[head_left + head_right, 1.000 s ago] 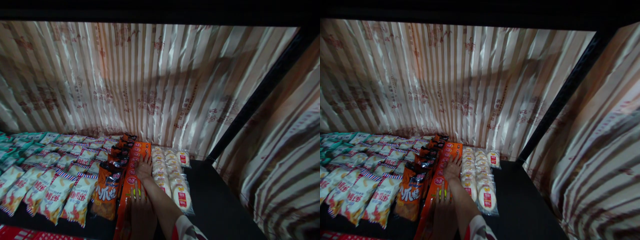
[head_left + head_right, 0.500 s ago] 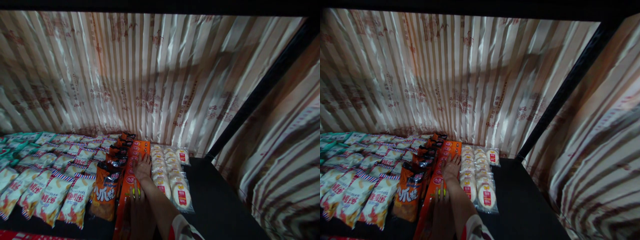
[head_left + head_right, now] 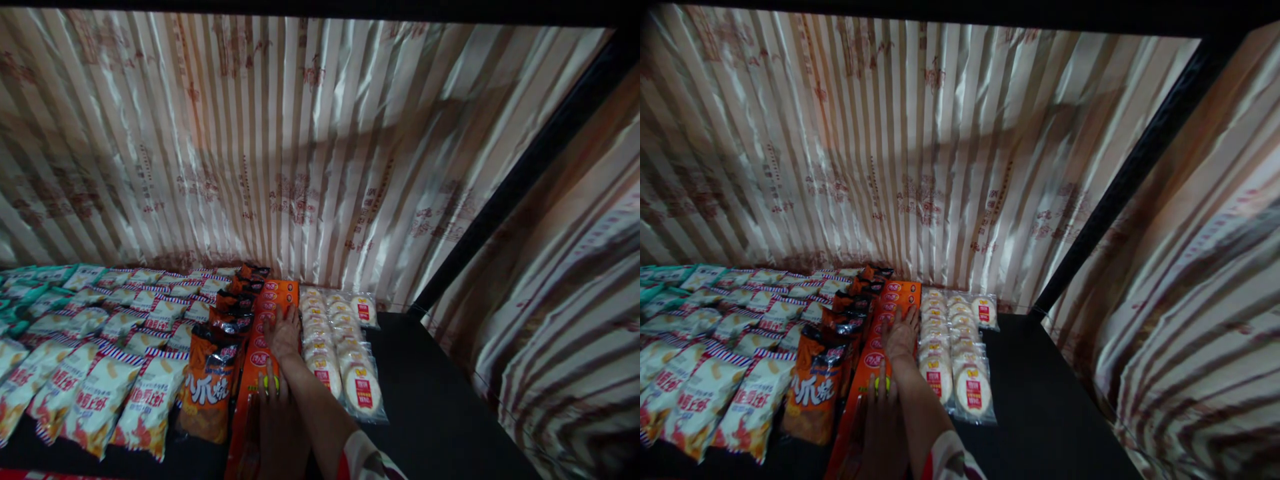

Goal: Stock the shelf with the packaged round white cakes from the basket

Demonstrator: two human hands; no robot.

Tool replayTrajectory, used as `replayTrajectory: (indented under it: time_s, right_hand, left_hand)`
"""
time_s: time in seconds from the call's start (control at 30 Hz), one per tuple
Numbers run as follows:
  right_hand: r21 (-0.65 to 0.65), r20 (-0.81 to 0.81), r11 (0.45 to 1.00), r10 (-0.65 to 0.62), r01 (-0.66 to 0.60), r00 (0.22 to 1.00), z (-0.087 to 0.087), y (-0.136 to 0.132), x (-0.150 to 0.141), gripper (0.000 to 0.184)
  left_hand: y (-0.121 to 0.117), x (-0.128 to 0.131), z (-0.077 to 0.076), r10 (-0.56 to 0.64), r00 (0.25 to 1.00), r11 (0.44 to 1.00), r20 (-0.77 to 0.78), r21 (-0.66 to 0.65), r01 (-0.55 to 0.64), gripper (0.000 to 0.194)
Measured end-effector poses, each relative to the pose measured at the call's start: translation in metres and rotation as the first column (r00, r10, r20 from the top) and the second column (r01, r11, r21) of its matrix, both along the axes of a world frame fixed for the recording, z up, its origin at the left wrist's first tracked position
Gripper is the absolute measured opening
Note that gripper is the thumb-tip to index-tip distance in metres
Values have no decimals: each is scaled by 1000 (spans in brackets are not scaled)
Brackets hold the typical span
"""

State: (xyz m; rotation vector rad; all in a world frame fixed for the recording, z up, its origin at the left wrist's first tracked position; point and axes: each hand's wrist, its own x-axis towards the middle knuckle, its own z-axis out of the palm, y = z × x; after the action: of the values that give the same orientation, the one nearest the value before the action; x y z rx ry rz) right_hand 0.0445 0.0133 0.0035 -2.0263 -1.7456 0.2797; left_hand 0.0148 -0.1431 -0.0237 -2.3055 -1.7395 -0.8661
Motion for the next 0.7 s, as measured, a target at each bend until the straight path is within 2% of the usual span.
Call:
replayTrajectory:
  time_s: [0.47,0.7]
  right_hand:
    - [-1,0,999,-36,36,999,-6,5,-4,58]
    - [-9,9,1000,-19,20,1000,-4,4,-5,60]
  left_hand:
    - [1,-3,-6,3,1000,1000,-11,-19,-3,32]
    - [17,-5,-15,-3,1000,1000,-23,-20,3,30]
